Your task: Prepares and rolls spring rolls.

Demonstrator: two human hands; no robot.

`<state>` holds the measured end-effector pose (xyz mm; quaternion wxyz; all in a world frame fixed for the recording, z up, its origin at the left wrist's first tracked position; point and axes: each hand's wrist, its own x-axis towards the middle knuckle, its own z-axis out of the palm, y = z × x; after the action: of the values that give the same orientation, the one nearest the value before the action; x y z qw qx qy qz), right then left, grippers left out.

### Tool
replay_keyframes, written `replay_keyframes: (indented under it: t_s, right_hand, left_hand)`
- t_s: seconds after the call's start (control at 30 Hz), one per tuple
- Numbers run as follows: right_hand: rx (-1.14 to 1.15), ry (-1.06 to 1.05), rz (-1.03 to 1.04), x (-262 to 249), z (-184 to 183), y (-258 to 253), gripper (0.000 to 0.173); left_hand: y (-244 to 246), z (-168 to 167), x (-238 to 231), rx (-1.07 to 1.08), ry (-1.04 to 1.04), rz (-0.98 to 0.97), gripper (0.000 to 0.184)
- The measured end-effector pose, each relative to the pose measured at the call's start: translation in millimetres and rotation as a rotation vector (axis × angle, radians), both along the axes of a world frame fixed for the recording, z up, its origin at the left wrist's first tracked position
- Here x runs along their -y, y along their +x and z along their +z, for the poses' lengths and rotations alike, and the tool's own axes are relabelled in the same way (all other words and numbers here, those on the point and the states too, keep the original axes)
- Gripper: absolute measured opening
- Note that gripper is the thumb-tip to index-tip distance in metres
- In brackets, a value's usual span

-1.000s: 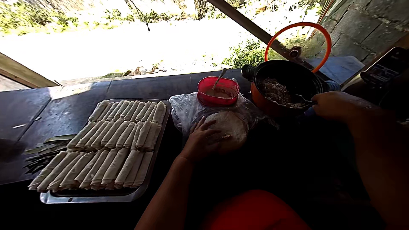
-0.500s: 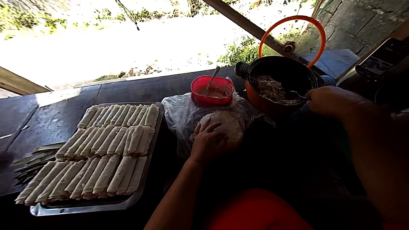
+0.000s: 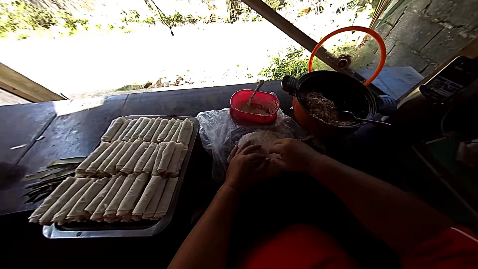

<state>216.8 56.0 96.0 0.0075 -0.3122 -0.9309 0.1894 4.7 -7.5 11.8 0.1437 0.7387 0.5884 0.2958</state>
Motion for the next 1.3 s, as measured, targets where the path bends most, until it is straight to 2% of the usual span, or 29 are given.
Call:
replay_keyframes:
  t_s: [0.13,0.57,1.13,1.3]
  right_hand:
    - [-0.098,-0.027,-0.031,-5.9,-26.4,-4.7,0.024]
    - [-0.156,0.056,-0.102,-1.0,-45.9,-8.9,0.019]
    - [-0.311,0.010,-0.158,-5.1,-49.4,9.6,0.014]
    - [-0.398,0.024,-0.168,-1.5,-29.2,18.0,0.010]
  left_hand:
    - [1.1,-0.1,0.8,0.000,-0.014,0.000,0.021]
    - [2.5,-0.4,-1.5,-0.021,-0.023,0.003,0.021]
    - [1.8,-2.9,-2.0,-0.009,0.000,-0.013,0.023]
    - [-2.6,-3.2,-2.9,0.049,0.009,-0.063,0.025]
